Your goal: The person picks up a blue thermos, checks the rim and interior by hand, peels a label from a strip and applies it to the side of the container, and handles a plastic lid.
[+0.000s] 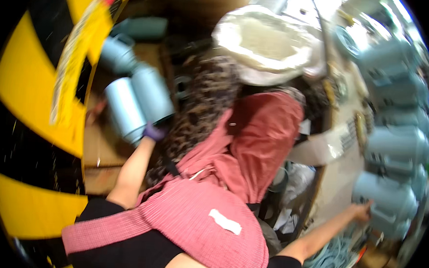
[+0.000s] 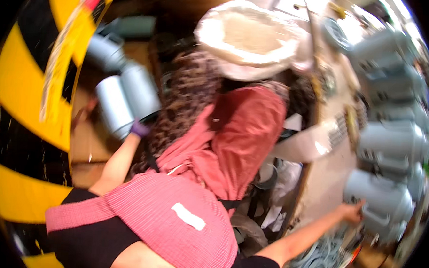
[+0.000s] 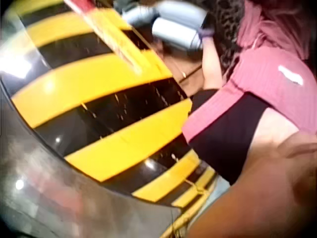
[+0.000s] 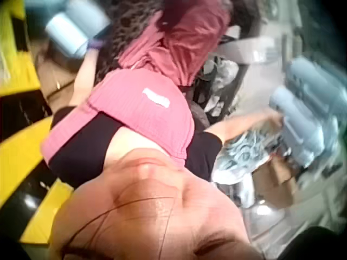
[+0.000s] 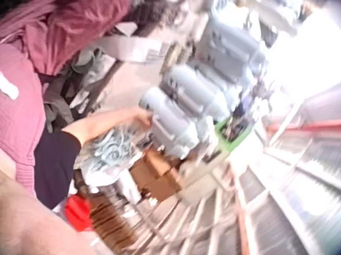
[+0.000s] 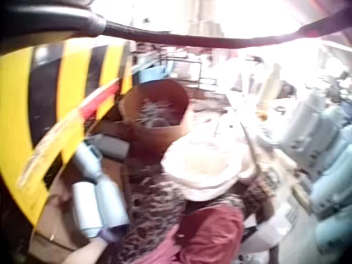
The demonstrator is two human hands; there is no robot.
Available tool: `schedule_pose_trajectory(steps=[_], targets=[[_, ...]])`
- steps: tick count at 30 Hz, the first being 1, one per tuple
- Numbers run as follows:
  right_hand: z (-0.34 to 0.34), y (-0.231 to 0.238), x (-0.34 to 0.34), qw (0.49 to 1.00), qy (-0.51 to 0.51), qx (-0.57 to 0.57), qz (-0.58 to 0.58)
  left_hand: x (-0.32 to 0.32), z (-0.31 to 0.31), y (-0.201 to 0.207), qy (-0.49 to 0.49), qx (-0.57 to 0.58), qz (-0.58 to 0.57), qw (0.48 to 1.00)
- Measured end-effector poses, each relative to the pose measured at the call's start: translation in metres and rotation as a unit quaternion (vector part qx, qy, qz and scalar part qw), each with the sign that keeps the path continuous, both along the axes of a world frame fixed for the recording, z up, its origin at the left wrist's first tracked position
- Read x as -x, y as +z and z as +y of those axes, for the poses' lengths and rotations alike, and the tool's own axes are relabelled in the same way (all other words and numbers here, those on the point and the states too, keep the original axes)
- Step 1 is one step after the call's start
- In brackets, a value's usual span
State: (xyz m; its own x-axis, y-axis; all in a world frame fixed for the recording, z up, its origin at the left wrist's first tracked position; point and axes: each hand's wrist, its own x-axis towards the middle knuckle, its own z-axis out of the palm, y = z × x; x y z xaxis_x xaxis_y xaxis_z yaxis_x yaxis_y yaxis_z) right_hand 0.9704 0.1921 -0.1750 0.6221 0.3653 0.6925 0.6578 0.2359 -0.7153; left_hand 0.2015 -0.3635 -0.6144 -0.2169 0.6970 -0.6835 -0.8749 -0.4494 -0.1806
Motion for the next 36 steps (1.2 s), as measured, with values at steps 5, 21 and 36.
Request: schedule_pose_trajectory(steps=[5,21,36], targets=[[-0.047,-0.058,0.126,0.994,0.018,-0.078,0.070,0.001,-0.015,-0.011,-0.145,0.448,0.125,0.873],[-0.207,-0.030,0.545,0.664,0.719,0.171,-0.111,-0.024,0.027,0.219,0.058,0.265,0.551,0.789],[-0.197,0.154,0.562,0.310,0.932,-0.087,-0.167,0.067,0.150,0.343,-0.097,0.073,0.802,0.584]])
